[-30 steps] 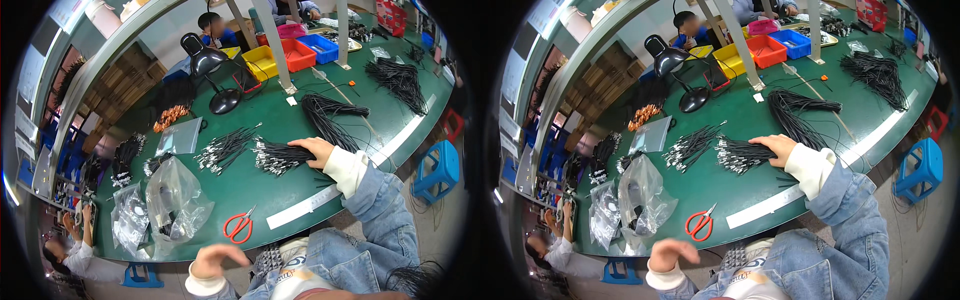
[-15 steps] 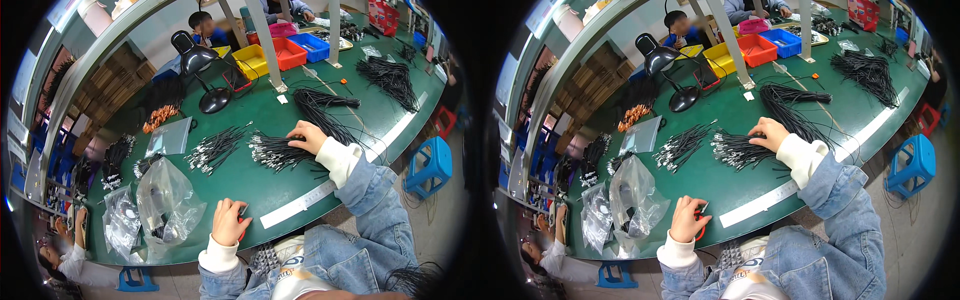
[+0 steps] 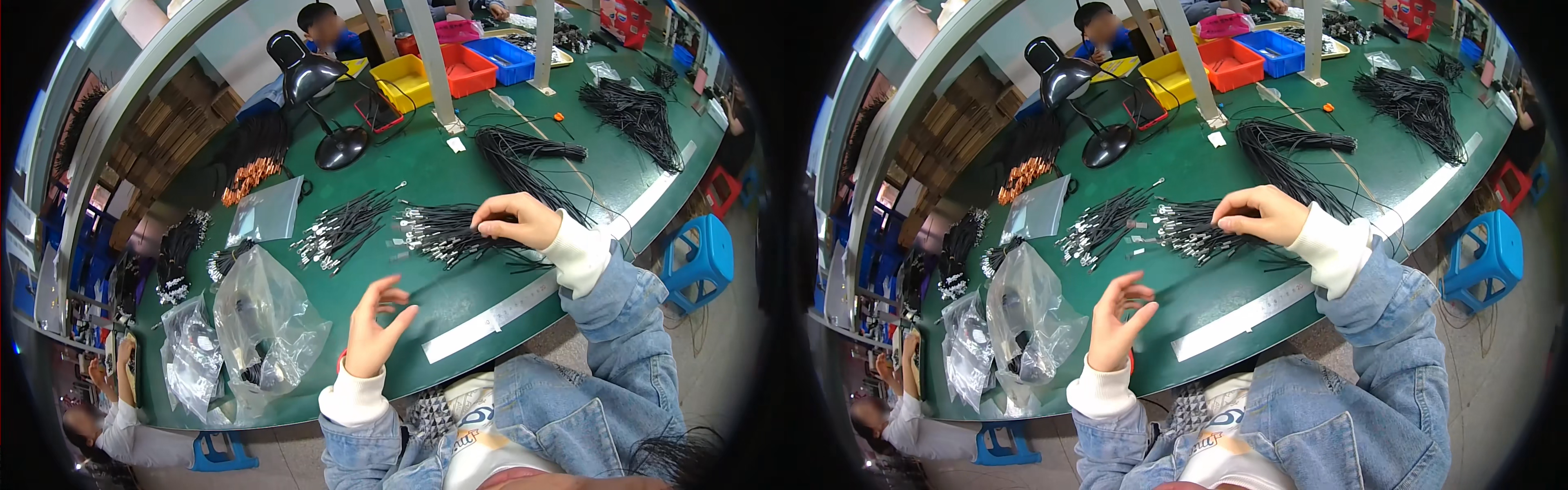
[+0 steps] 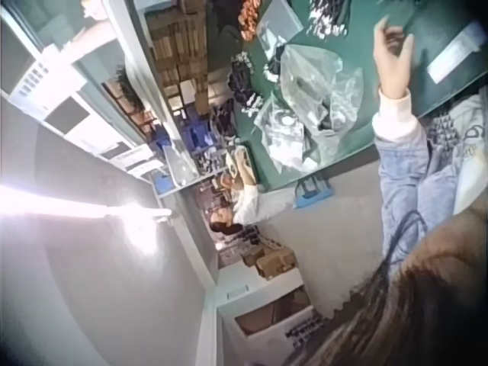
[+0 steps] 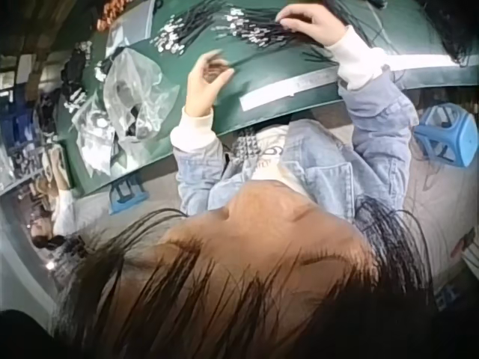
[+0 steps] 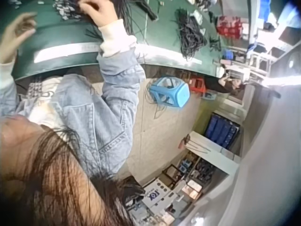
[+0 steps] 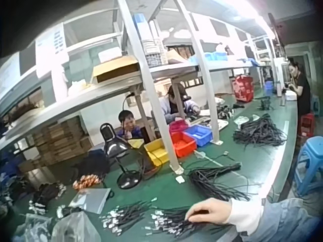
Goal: The person measures black wires against a ruler on a workbench, trims them with scissors, and aligns the wire ends by hand.
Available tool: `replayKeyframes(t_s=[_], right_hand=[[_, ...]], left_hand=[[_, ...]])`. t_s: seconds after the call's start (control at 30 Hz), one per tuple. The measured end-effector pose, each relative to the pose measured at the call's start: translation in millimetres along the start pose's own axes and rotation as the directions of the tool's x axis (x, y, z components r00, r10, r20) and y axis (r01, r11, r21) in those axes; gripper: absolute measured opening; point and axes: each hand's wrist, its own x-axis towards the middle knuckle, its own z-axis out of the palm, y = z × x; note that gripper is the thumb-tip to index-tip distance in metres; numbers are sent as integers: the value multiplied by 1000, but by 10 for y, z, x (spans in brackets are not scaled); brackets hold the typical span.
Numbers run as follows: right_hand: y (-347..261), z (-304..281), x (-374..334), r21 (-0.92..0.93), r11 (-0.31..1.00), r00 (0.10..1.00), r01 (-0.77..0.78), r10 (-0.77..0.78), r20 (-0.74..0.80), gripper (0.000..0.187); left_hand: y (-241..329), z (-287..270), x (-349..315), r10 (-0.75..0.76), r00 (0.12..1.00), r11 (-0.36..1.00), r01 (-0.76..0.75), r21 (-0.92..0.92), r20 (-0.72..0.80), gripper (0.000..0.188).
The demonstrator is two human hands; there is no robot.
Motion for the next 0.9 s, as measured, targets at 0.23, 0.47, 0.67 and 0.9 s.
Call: replayKeyframes(t_s=[0.23,0.47,0.67,0.9], right_hand=[[28,91,-169,-266,921,957,283,-253,142,15],[170,394,-88,-243,909,922,338,-268,281,18],[334,605,27,-267,922,953,279,-232,193,26],[411,651,75,-175,935,946,308,-281,163,29]], left_hand=[[130,302,132,-27,940,571,293,-767,339,57],[-25,332,89,-94,929,710,314,-630,357,24],[-55,374,107,-157,955,755,280,-593,251,18],[-15,410,140,-188,963,770,268,-579,195,17]])
